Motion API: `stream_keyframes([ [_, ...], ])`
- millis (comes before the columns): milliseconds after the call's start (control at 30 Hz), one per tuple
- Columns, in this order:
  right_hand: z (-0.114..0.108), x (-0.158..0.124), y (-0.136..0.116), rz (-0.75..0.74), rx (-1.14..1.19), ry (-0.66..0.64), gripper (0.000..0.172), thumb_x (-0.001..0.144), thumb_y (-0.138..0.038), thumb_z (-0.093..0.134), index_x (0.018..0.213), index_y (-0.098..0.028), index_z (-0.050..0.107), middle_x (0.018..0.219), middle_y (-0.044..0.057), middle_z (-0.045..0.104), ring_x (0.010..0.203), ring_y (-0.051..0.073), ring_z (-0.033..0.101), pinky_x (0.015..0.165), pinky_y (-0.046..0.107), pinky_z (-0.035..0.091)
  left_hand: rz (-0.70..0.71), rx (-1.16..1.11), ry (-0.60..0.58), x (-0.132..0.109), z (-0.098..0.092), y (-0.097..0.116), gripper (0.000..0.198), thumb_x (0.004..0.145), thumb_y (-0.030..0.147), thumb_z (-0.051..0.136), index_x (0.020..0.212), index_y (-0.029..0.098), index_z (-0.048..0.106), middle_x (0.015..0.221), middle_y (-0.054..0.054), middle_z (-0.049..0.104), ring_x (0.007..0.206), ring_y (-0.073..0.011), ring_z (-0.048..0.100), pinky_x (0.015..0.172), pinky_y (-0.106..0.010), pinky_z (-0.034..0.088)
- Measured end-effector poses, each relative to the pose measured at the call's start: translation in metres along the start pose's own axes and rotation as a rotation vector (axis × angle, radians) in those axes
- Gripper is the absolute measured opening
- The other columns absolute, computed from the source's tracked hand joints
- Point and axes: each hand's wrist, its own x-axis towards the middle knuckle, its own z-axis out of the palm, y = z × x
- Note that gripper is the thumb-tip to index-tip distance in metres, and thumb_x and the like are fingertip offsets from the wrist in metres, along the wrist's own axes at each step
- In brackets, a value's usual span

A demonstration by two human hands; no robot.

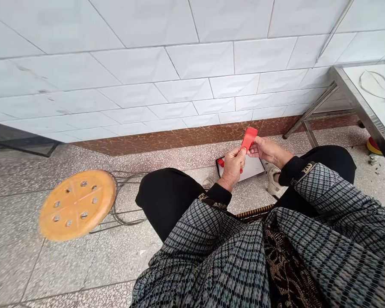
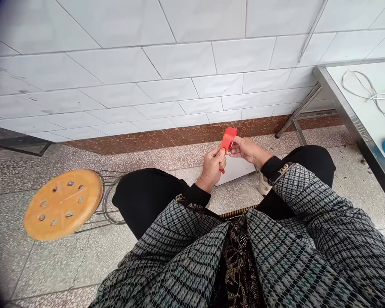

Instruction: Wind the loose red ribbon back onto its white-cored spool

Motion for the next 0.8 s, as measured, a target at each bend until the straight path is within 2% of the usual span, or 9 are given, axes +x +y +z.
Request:
stream_keyframes([
  [167,-0.003,0.001,0.001,0.092,0.032,-0.104,0.036,0.111,-0.02,0.054,0.08,-0.017,0.073,0.071,0.007,0.074,0.059,0.012,0.061,0.063,0.021,0.057,-0.049,0.176,0.065,0.004,-0.003,-0.004,0.051,0.086,0.063,0.084,0.07,0.02,0.062,0.047,0.011,0.034,0.044,-0.0055,0.025,0.047,-0.025,0.017],
  [233,-0.006,0.001,0.0,0.12,0.043,-0.134,0.032,0.109,-0.021,0.055,0.084,-0.018,0.073,0.069,0.004,0.072,0.056,0.012,0.057,0.061,0.021,0.057,0.009,0.226,0.12,0.004,-0.004,-0.002,0.046,0.085,0.053,0.088,0.073,0.02,0.059,0.052,0.01,0.04,0.048,-0.0059,0.031,0.05,-0.024,0.023],
  [300,-0.009,0.001,0.0,0.154,0.039,-0.17,0.026,0.106,-0.025,0.06,0.083,-0.019,0.072,0.065,0.002,0.069,0.054,0.011,0.053,0.058,0.02,0.055,0.093,0.262,0.151,0.004,-0.005,0.001,0.038,0.081,0.04,0.093,0.083,0.02,0.061,0.057,0.01,0.046,0.053,-0.007,0.038,0.054,-0.023,0.028],
  [400,-0.014,0.001,0.0,0.194,0.01,-0.249,0.027,0.102,-0.034,0.069,0.08,-0.019,0.071,0.064,0.002,0.068,0.053,0.011,0.051,0.055,0.02,0.052,0.16,0.276,0.072,0.004,-0.005,0.007,0.037,0.079,0.026,0.093,0.106,0.022,0.067,0.058,0.01,0.052,0.055,-0.0095,0.046,0.057,-0.023,0.033],
  [467,-0.016,0.002,0.001,0.191,-0.001,-0.286,0.03,0.102,-0.039,0.071,0.08,-0.019,0.072,0.065,0.002,0.068,0.054,0.01,0.051,0.055,0.02,0.052,0.16,0.261,-0.001,0.005,-0.006,0.01,0.038,0.081,0.022,0.09,0.112,0.022,0.069,0.059,0.009,0.058,0.055,-0.011,0.052,0.058,-0.024,0.037],
  [567,-0.019,0.003,0.004,0.186,-0.044,-0.308,0.033,0.101,-0.043,0.072,0.078,-0.019,0.071,0.066,0.002,0.067,0.053,0.01,0.05,0.055,0.02,0.052,0.115,0.241,-0.052,0.007,-0.008,0.012,0.038,0.081,0.02,0.088,0.114,0.022,0.071,0.061,0.008,0.062,0.055,-0.012,0.056,0.057,-0.025,0.039],
  [700,-0.019,0.001,0.004,0.167,-0.142,-0.344,0.036,0.097,-0.049,0.078,0.079,-0.018,0.073,0.069,0.003,0.069,0.054,0.01,0.054,0.058,0.022,0.057,0.035,0.205,-0.103,0.008,-0.015,0.013,0.045,0.078,0.027,0.092,0.118,0.021,0.072,0.055,0.011,0.051,0.047,-0.0093,0.046,0.05,-0.024,0.031],
  [800,-0.02,-0.001,0.0,-0.015,-0.255,-0.302,0.025,0.093,-0.042,0.084,0.088,-0.018,0.078,0.078,0.005,0.074,0.064,0.014,0.063,0.064,0.026,0.063,-0.042,0.135,-0.132,0.006,-0.019,0.012,0.057,0.077,0.038,0.093,0.126,0.021,0.069,0.056,0.013,0.049,0.042,-0.0057,0.033,0.047,-0.024,0.021],
])
